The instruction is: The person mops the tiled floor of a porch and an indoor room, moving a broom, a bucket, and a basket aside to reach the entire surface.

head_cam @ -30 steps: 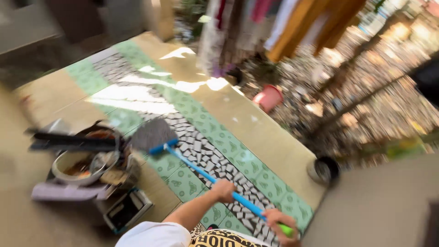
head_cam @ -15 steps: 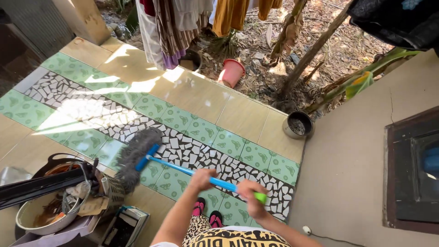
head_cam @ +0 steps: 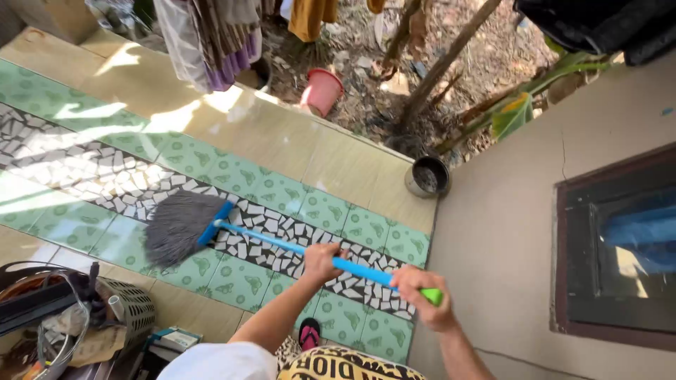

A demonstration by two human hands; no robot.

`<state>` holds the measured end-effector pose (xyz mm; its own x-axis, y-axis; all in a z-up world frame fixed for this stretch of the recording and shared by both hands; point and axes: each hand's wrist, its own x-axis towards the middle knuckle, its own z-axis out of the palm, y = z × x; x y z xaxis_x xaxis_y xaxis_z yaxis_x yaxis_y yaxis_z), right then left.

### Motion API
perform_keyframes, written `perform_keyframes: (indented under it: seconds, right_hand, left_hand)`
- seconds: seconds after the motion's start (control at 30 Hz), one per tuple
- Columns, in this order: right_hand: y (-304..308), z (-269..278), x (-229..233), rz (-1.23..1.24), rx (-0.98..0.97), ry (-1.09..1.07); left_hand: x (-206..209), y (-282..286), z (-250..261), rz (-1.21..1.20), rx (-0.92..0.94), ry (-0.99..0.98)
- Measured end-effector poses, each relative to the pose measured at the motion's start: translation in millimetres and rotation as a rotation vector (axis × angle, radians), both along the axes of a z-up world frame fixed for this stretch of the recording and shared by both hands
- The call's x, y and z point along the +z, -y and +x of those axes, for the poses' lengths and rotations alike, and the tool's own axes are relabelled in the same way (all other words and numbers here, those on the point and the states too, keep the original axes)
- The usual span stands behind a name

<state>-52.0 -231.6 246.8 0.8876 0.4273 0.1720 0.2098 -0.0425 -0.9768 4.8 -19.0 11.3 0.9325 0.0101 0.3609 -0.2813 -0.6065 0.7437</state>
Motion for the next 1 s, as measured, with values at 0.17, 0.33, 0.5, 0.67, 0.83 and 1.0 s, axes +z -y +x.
perform_keyframes:
  seconds: [0.17,0.33,0.5,0.67,0.83,1.0]
  right_hand:
    - [-9.9,1.5,66.8,0.013,-0.007,0.211]
    - [-54.5,14.5,21.0,0.004,-0.067,0.474]
    - [-88.0,46.8,-77.8,-0.208,-0.132,0.471]
    - [-83.4,39.9,-107.1,-0.330,-0.261,0.401]
    - [-59.3,-3.8,-5.4,-0.314,-0.281,0.316]
    - [-59.2,-29.3,60.3,-0.214,-0.185,0.384]
  left_hand:
    - [25.2,50.1,37.8,-0.155,-0.238,0.082]
    - [-13.9,48.4,98.8,-0.058,-0.589,0.169]
    - [-81.8,32.5,147.0,0.201,-0.408,-0.138]
    - [-72.3,34.2,144.5,0.386,-0.412,-0.230]
    - [16.2,50.0,103.4,0.138,-0.663,-0.109]
    - [57.4,67.7,45.1,0.078,-0.915,-0.048]
